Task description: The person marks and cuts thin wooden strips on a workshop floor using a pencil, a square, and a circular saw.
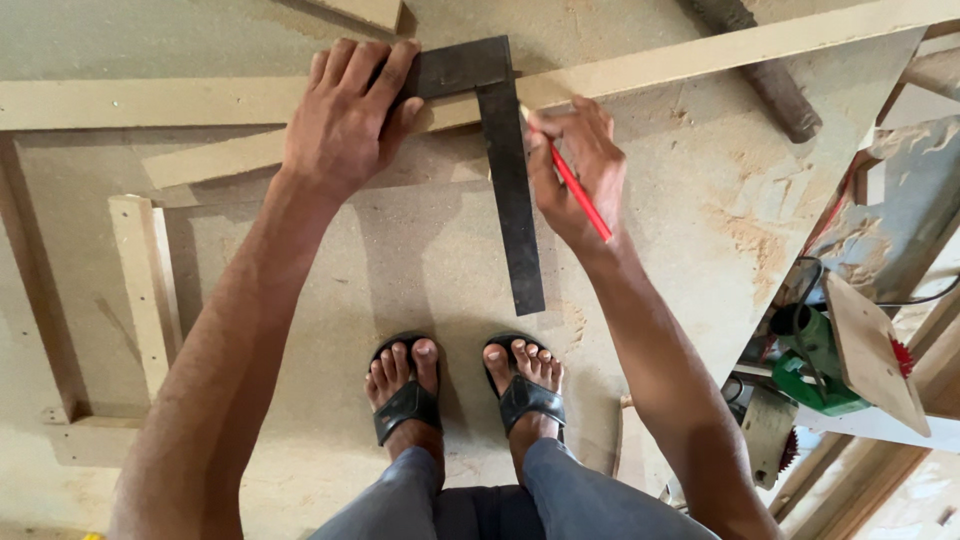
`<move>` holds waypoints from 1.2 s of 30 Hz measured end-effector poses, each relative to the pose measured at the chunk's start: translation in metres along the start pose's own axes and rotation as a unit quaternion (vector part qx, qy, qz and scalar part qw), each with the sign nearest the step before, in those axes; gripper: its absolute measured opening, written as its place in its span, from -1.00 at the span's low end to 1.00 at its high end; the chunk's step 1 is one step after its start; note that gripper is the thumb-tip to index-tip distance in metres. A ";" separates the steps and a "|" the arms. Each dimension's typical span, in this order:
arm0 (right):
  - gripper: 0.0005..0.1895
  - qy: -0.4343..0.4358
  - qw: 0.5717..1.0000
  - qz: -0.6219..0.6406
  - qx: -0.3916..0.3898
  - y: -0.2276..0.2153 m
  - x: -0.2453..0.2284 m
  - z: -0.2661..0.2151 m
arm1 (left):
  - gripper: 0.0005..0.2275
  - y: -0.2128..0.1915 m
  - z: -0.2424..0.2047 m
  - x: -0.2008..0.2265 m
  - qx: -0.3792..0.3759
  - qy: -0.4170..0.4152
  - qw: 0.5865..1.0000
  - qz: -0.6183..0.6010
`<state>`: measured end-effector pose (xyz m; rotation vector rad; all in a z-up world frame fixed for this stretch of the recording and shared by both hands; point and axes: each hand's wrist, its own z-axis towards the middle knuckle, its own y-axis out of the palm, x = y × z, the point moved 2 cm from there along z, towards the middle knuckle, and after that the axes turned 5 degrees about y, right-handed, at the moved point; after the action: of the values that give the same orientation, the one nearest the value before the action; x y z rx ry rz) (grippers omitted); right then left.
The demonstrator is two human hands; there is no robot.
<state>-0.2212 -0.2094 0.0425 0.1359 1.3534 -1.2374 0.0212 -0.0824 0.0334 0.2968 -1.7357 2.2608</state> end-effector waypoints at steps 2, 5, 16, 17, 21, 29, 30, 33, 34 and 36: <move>-0.91 0.000 1.000 -0.011 -0.002 -0.007 -0.008 -0.007 | -0.62 0.000 -0.001 0.000 0.008 0.008 1.000 0.006; -0.87 0.010 1.000 -0.009 0.012 -0.013 -0.018 -0.008 | -0.61 0.001 0.001 0.001 0.007 0.008 1.000 0.014; -0.83 -0.003 0.998 -0.055 0.017 0.002 -0.017 0.006 | -0.63 -0.001 0.000 0.001 0.001 0.000 1.000 0.012; -0.85 0.005 0.999 -0.051 0.015 0.002 -0.016 0.004 | -0.63 -0.002 -0.001 0.001 0.004 0.000 1.000 0.007; -0.90 -0.009 0.998 -0.070 0.001 -0.002 -0.011 -0.007 | -0.62 0.000 0.000 0.000 -0.004 -0.003 1.000 0.007; -0.65 0.309 0.944 -0.058 -0.096 0.003 -0.024 -0.089 | -0.53 0.022 -0.008 -0.011 -0.002 -0.028 0.997 0.068; -0.59 0.328 0.935 -0.065 -0.117 0.012 -0.029 -0.097 | -0.48 0.025 -0.010 -0.012 -0.003 -0.037 0.995 0.090; -0.49 0.274 0.958 -0.040 -0.082 0.025 -0.052 -0.111 | -0.40 0.031 -0.017 -0.016 0.002 -0.077 0.993 0.095; -0.44 0.235 0.970 -0.024 -0.052 0.029 -0.060 -0.111 | -0.38 0.033 -0.019 -0.017 -0.010 -0.088 0.992 0.094; -0.34 0.202 0.978 -0.033 -0.038 0.036 -0.072 -0.105 | -0.36 0.035 -0.020 -0.018 -0.031 -0.110 0.989 0.092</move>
<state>-0.2445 -0.0792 0.0456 0.3032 1.7647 -1.2545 0.0263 -0.0737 -0.0095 0.4010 -2.0169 2.3725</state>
